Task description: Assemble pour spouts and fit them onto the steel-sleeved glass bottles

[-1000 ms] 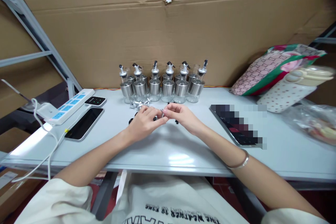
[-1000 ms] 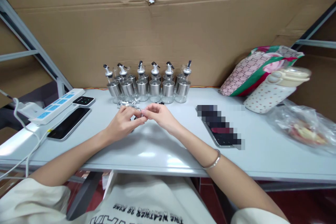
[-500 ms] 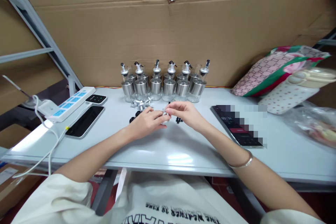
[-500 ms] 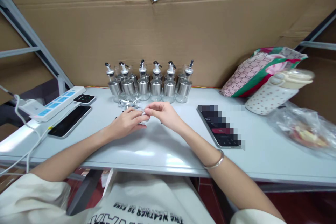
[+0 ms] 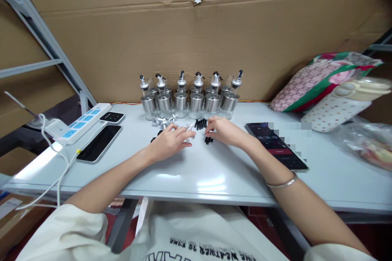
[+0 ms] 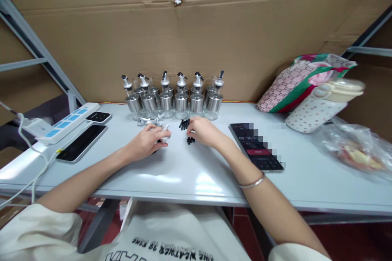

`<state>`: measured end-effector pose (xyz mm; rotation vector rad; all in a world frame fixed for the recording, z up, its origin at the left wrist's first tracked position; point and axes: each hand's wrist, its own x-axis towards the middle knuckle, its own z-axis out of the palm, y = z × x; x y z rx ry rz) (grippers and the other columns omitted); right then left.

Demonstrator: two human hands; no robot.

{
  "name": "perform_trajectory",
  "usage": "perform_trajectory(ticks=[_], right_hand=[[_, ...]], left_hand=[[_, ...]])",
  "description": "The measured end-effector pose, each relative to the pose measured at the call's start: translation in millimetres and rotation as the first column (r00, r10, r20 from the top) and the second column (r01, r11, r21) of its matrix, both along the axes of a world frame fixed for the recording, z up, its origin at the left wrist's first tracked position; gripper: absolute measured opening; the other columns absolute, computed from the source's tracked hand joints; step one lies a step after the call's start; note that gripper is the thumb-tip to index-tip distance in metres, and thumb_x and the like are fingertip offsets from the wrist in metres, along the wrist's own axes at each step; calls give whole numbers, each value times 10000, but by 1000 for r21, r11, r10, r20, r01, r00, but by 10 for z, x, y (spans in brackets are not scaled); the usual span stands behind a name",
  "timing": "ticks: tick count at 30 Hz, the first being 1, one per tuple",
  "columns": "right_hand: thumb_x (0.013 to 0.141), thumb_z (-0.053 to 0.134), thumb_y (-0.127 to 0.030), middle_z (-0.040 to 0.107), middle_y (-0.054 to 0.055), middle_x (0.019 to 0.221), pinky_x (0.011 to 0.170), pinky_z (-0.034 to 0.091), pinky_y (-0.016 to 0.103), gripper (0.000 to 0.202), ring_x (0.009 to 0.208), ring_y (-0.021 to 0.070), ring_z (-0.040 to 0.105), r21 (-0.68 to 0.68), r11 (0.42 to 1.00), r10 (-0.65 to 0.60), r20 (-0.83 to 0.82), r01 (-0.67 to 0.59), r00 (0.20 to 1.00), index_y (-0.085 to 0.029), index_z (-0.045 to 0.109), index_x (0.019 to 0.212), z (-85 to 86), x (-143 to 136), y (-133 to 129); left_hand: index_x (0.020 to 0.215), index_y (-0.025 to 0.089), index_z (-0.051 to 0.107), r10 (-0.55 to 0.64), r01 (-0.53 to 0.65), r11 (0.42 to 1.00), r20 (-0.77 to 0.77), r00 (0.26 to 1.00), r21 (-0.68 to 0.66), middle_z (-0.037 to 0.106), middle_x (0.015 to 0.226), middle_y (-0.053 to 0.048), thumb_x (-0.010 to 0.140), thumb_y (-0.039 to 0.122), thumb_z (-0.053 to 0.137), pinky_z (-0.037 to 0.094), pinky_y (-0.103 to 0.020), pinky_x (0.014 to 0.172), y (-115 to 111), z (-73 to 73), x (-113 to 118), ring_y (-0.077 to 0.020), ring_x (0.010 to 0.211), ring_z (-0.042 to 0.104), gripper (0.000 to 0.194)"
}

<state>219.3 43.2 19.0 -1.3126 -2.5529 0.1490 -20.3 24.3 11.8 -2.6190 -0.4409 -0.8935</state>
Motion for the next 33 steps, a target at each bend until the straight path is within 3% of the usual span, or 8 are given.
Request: perform_trajectory(ticks=[8,14,17,26,30,33], right_hand=[[768,625,-99,641,80,814,687,387,288,135,822,217,561,34,999,-11,51,9,999,-170,739,778,-48,-22,7],[843,587,-184,642,93,860,693,350,313,149,889,244,559,88,990,-119,128,109,985,-166,734,836,-86,-56,44],[863,563,-200,641,92,880,703,354,315,174,894,238,564,73,992,-108,106,100,989,-162,732,877,-80,-58,51],[805,613,-153,633,88,907,726,351,324,128,939,250,553,94,988,-133,147,120,980,-177,723,866,-75,-81,16],[776,609,-128,630,96,874,730,375,335,111,918,255,563,91,990,-114,94,106,989,-161,711,806,-77,-66,34],[742,593,-123,632,85,840,740,418,334,86,848,223,585,67,995,-64,-133,74,989,-152,669,770,-25,-60,29]], left_hand=[[1115,164,428,-9,8,1000,-37,999,-4,654,893,-44,976,294,365,404,-273,760,-16,-32,18,-127,752,592,200],[1128,160,426,-20,20,1000,-54,998,-15,648,868,-42,980,297,352,413,-273,746,-21,-33,11,-130,756,594,215],[1121,158,423,-20,20,1000,-45,999,-11,643,870,-45,979,288,352,417,-272,745,-27,-24,12,-132,753,588,206],[1122,158,410,-16,16,1000,-38,999,7,642,892,-56,974,275,355,429,-278,744,-29,-21,24,-142,751,583,196],[1140,162,404,-19,17,999,-55,998,-31,640,908,-62,973,271,356,427,-290,761,-27,-24,14,-148,773,588,205],[1147,164,402,-14,12,999,-55,998,-34,640,920,-68,969,266,365,431,-295,758,-30,-22,8,-152,770,589,208]])
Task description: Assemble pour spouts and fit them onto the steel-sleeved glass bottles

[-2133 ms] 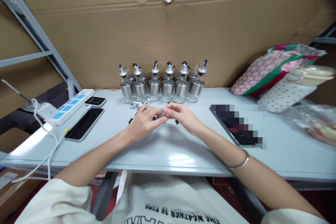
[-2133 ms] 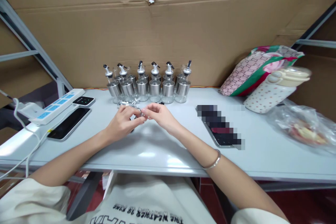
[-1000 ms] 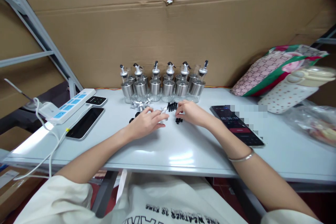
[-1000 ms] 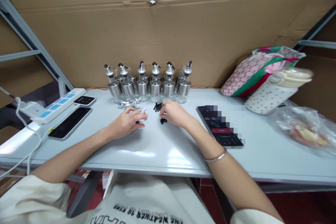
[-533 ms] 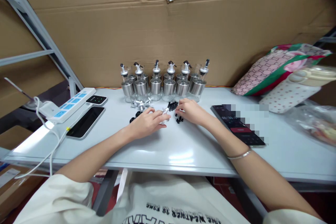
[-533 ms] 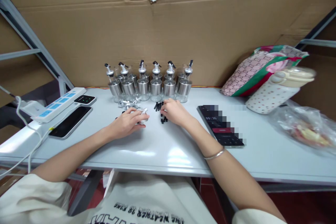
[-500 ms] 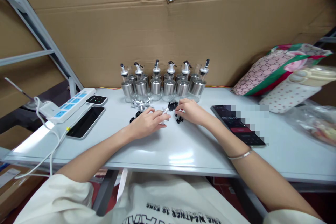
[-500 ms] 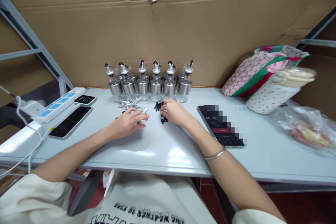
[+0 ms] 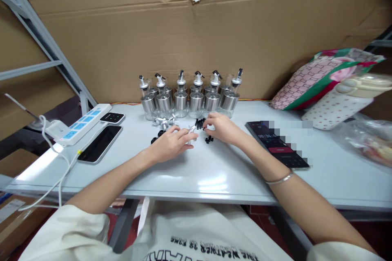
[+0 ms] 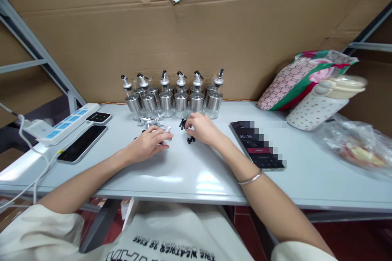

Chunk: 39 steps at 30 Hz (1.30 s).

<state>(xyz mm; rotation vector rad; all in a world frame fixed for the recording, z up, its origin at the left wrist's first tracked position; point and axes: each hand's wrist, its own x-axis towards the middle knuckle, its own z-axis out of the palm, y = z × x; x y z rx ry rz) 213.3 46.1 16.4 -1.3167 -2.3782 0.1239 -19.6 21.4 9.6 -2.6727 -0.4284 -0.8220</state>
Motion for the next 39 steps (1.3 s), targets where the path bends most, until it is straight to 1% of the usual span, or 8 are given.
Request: perform_trajectory(ticks=[2,5,7,13,19,24,30,39], right_hand=[[719,586,-141,652,73,848,749,453,328,41,807,191,601,-53,997,36,-285,-54,958,-159,613,744,57,-17,-28],[706,612,-222,683,64,860,720,494,327,123,766,169,632,-192,963,9,-677,-188,736,-182,496,699,146,-72,-102],[704,642,-280,684,49,809,687,504,320,182,714,155,635,-247,930,-28,-786,-273,617,-183,488,708,198,-111,-157],[733,671,-368,657,15,689,686,485,302,273,666,130,597,-304,896,-34,-775,-325,631,-151,684,898,268,-154,-236],[674,743,-386,635,-10,660,660,480,287,284,618,110,578,-322,853,-72,-853,-412,517,-158,624,792,237,-188,-229],[694,722,-432,610,-12,620,617,447,261,306,584,98,546,-329,827,-47,-849,-456,527,-149,615,737,218,-226,-254],[698,718,-451,592,-26,591,604,435,259,318,561,96,532,-315,828,-45,-862,-464,505,-163,584,705,218,-266,-291],[642,777,-422,637,-15,611,663,472,277,298,595,105,576,-330,800,-107,-901,-502,421,-161,652,713,166,-293,-292]], left_hand=[[1152,163,399,0,0,1000,8,1000,9,640,933,-73,966,267,374,435,-297,753,-2,-2,2,-153,765,588,214],[1151,156,399,-19,19,1000,16,1000,9,641,925,-71,966,263,376,439,-296,759,-5,-8,12,-152,770,588,215],[1148,153,401,-28,28,1000,7,1000,-3,640,908,-64,969,259,367,441,-295,762,-9,-11,17,-150,774,587,210],[1153,163,400,-13,13,1000,-12,1000,-15,636,921,-63,975,268,352,443,-301,768,-23,-13,14,-152,793,585,212],[1159,169,405,-37,39,999,39,999,-34,634,930,-64,951,237,419,433,-302,761,-32,-6,16,-157,792,571,220],[1148,162,413,-59,62,996,58,997,-60,628,952,-70,944,212,432,429,-293,753,-49,3,21,-160,826,568,212],[1154,170,455,-5,3,988,-15,1000,-154,632,967,-73,926,218,470,437,-310,774,-46,-19,14,-179,877,570,234],[1227,190,374,-26,28,981,10,1000,-191,642,1016,-67,932,228,461,442,-318,785,-36,-46,8,-169,862,579,310]])
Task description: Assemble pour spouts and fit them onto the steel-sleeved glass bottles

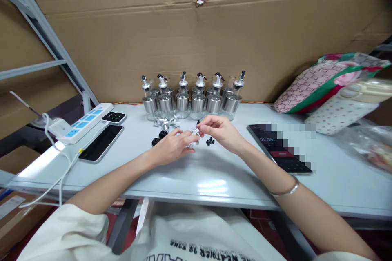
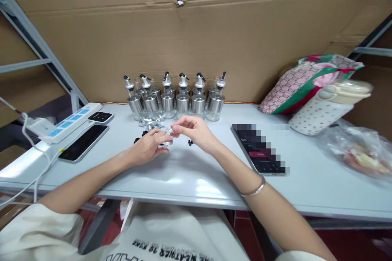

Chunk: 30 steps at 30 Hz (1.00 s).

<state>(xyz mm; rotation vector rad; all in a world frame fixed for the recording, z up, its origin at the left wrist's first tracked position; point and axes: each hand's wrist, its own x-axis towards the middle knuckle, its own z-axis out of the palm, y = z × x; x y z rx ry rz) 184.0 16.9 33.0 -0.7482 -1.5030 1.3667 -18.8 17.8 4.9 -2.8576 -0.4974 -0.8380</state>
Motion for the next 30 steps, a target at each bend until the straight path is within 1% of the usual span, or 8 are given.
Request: perform_trajectory(ticks=[5,8,11,17,21,24,27,30], right_hand=[[625,795,-392,662,1,686,741,493,311,268,671,122,614,-164,982,76,-124,-96,989,-173,692,740,2,-9,-8],[671,769,-352,640,5,690,663,473,271,248,635,99,567,-243,950,167,-145,-199,975,-169,710,827,16,7,-22],[748,698,-333,596,6,667,584,428,246,263,574,79,490,-318,892,281,-164,-320,946,-149,705,935,22,26,-39],[751,692,-294,540,-4,644,595,412,246,242,610,94,488,-302,841,396,-225,-450,891,-144,687,941,-5,50,-28],[729,712,-304,535,-17,656,581,395,247,226,562,81,460,-291,849,400,-190,-441,896,-155,665,892,-13,39,-35],[745,700,-298,535,-19,655,572,394,253,212,538,79,458,-285,863,377,-188,-417,907,-155,642,891,-23,7,-52],[768,680,-342,516,-26,626,546,388,252,235,529,86,468,-293,878,323,-221,-378,920,-159,634,907,-54,-27,-54],[775,676,-381,529,-23,645,529,372,241,262,535,79,463,-279,883,325,-216,-377,921,-155,629,901,-85,-42,-45]], left_hand=[[1267,213,271,-27,25,999,34,999,41,640,1002,-62,936,221,441,442,-327,779,12,-14,-10,-171,820,582,373],[1261,204,268,-25,23,998,32,999,61,633,973,-62,948,252,414,448,-321,762,21,-30,-11,-172,793,583,349],[1238,185,305,-27,23,996,38,999,86,627,952,-68,958,272,393,453,-320,766,26,-38,-10,-166,788,588,306],[1210,180,410,-4,8,996,-42,999,86,636,984,-76,949,287,433,444,-304,765,27,-34,4,-174,883,600,283],[1164,162,474,-17,24,996,-78,997,87,639,962,-71,949,301,436,429,-289,757,29,-57,16,-162,834,591,259],[1133,173,495,13,-6,998,-116,993,55,637,938,-54,949,306,435,419,-281,751,29,-61,6,-154,794,584,235],[1142,165,466,27,-23,999,-91,995,45,637,953,-64,957,311,410,422,-283,737,25,-38,-9,-152,764,584,241],[1207,165,383,-23,25,997,-34,999,71,643,975,-71,967,319,378,435,-296,741,18,-11,-5,-151,746,592,286]])
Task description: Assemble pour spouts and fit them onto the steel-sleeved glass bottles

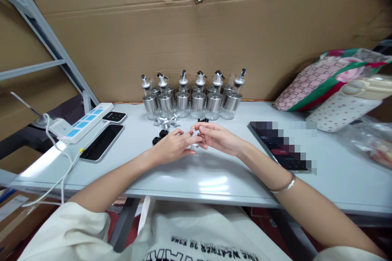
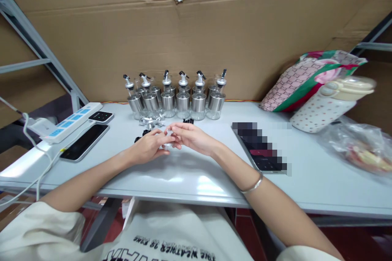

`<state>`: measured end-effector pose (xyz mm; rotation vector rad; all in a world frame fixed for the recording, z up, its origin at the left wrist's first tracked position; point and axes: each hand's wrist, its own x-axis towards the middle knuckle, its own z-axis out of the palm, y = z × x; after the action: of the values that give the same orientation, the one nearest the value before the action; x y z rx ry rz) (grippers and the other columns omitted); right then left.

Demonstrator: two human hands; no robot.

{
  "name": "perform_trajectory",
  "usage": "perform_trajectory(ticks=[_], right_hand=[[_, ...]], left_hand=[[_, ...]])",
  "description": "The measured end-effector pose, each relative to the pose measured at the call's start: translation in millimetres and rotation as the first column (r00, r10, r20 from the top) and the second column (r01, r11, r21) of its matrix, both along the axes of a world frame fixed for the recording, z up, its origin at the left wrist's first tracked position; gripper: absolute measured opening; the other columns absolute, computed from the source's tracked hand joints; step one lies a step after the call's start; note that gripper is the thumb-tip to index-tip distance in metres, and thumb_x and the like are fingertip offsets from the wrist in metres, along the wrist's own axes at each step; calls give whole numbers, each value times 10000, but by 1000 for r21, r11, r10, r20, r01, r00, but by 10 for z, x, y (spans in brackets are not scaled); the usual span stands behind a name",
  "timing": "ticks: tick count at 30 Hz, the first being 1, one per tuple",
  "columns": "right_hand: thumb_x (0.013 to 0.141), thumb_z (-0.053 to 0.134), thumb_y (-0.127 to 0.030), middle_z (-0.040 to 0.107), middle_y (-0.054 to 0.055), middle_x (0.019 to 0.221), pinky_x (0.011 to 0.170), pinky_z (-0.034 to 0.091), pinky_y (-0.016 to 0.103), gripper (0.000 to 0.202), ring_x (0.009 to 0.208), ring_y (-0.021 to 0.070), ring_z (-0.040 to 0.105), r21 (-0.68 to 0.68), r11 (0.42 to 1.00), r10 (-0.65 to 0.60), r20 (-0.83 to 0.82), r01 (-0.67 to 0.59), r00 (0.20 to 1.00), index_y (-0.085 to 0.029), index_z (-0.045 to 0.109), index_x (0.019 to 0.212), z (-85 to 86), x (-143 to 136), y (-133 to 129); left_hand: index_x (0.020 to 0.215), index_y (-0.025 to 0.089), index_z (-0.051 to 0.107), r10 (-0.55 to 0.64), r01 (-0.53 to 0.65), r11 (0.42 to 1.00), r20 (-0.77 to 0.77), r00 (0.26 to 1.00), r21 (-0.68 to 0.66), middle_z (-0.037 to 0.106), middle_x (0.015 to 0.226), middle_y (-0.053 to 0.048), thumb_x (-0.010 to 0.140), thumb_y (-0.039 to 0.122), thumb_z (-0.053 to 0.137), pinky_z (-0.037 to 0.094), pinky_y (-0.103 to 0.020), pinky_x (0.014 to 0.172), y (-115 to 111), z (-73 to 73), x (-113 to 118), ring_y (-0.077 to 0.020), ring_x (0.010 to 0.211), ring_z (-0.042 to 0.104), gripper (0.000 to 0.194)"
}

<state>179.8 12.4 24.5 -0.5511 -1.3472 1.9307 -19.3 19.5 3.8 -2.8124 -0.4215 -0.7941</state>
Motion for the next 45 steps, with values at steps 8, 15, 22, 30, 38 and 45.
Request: perform_trajectory(ticks=[8,15,22,30,38,45], right_hand=[[746,712,-406,521,-35,660,503,301,226,288,517,57,403,63,997,-33,-1,33,999,-160,618,863,76,-11,-45],[745,713,-412,362,-96,538,645,402,270,279,478,58,333,110,978,-172,-47,176,984,-182,594,850,153,-16,-72],[739,701,-462,293,-99,548,658,411,290,325,481,65,299,116,968,-217,-45,221,975,-189,575,861,187,-22,-91],[730,701,-473,287,-97,547,662,392,279,338,486,67,295,110,959,-256,-59,261,965,-188,577,862,194,-10,-70],[731,697,-420,303,-101,526,681,388,291,296,473,68,306,68,953,-291,-65,295,955,-181,577,857,194,-1,-66],[738,688,-415,325,-97,529,657,382,292,285,474,74,324,69,951,-298,-46,301,953,-180,570,848,198,-11,-59]], left_hand=[[1333,212,195,-95,89,995,194,976,38,648,1015,-74,957,472,319,457,-324,719,17,40,-29,-160,752,608,474],[1107,174,455,440,-406,896,244,864,-180,636,1016,-84,944,293,368,401,-362,831,305,133,-287,-203,931,591,220],[1032,190,551,711,-697,637,-100,696,-329,633,1089,-89,907,162,332,371,-424,877,568,51,-468,-261,1063,543,254],[943,187,586,694,-685,663,-95,713,-302,643,1015,-67,923,222,378,369,-373,818,564,132,-524,-242,1004,552,212],[1013,183,579,325,-379,905,-260,909,-193,616,1020,-47,946,423,402,326,-321,827,283,171,-269,-202,988,515,306],[904,146,556,436,-464,886,-318,842,-13,613,937,-65,964,358,376,310,-321,780,153,157,-158,-213,918,524,284]])
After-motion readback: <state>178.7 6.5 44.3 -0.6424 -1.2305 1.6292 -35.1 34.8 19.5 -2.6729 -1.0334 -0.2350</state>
